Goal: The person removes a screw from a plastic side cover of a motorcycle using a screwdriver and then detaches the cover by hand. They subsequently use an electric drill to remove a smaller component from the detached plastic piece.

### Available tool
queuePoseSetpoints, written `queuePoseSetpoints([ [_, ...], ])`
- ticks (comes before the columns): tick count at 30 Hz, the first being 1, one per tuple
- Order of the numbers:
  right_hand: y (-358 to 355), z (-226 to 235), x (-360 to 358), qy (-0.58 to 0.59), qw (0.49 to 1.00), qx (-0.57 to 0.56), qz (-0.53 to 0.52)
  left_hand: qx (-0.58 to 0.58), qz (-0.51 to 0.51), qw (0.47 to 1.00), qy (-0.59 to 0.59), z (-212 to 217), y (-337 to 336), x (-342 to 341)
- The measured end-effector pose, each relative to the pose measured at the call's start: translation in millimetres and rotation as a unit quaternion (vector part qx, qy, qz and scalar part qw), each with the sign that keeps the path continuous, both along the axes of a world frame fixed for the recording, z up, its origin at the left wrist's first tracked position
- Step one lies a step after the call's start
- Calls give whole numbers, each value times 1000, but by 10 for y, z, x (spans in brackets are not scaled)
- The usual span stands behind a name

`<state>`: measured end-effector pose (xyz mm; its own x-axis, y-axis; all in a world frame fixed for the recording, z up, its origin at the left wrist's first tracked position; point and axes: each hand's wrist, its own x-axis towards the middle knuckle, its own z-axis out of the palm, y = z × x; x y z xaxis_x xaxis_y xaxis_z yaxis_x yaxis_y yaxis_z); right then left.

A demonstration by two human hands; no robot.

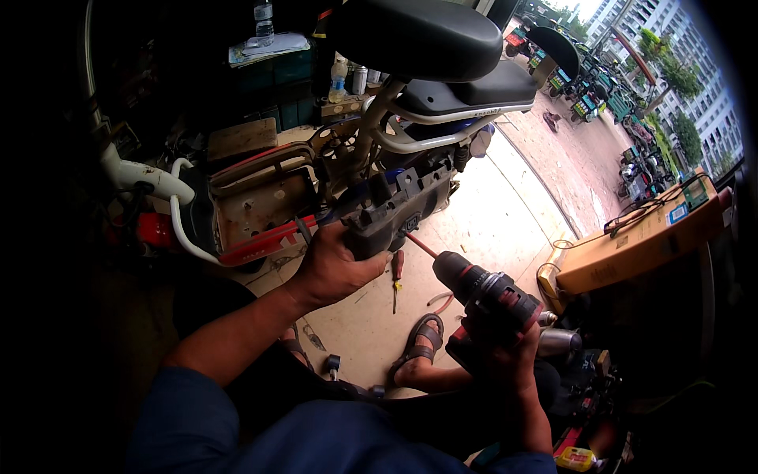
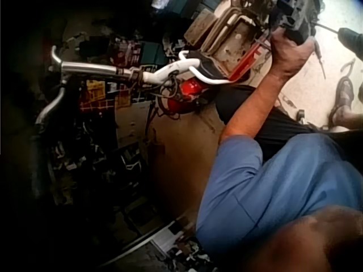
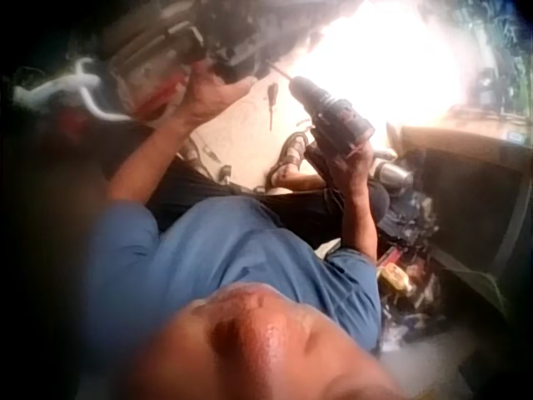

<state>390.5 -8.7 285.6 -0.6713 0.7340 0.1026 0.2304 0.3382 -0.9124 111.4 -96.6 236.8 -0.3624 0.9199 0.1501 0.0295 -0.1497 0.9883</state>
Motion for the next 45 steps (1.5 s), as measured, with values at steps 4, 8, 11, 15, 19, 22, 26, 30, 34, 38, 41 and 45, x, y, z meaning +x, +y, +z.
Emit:
queuePoseSetpoints([
  [4,-26,58,-57,0,1000,-10,-19,7,15,1000,16,-72,14,-11],
  [8,-38,45,-72,10,999,-21,-39,5,16,1000,15,-49,13,-11],
  [11,-33,33,-67,14,999,-10,-35,5,16,1000,19,-70,22,-18],
  [15,-31,46,-62,20,999,-11,-31,0,11,1000,13,-43,18,-16],
  [19,-32,84,-72,3,1000,7,-31,16,-20,998,-58,16,18,7],
  [22,-25,68,-69,7,1000,-2,-29,28,0,1000,-8,-124,47,-18],
  [26,-2,42,-42,3,1000,6,-25,23,1,1000,5,-140,53,-26],
  [30,-30,58,-70,14,999,-3,-46,18,-9,1000,-19,-61,58,-5],
  [34,-37,69,-78,21,999,-4,-44,13,-10,1000,-20,-19,53,3],
  [38,-38,88,-81,11,999,8,-39,20,-6,999,-24,-129,78,-17],
  [41,-30,86,-72,6,999,0,-38,28,-15,997,-66,-149,93,-21],
  [45,-19,38,-39,26,998,-41,-45,25,2,995,-95,-157,115,-11],
])
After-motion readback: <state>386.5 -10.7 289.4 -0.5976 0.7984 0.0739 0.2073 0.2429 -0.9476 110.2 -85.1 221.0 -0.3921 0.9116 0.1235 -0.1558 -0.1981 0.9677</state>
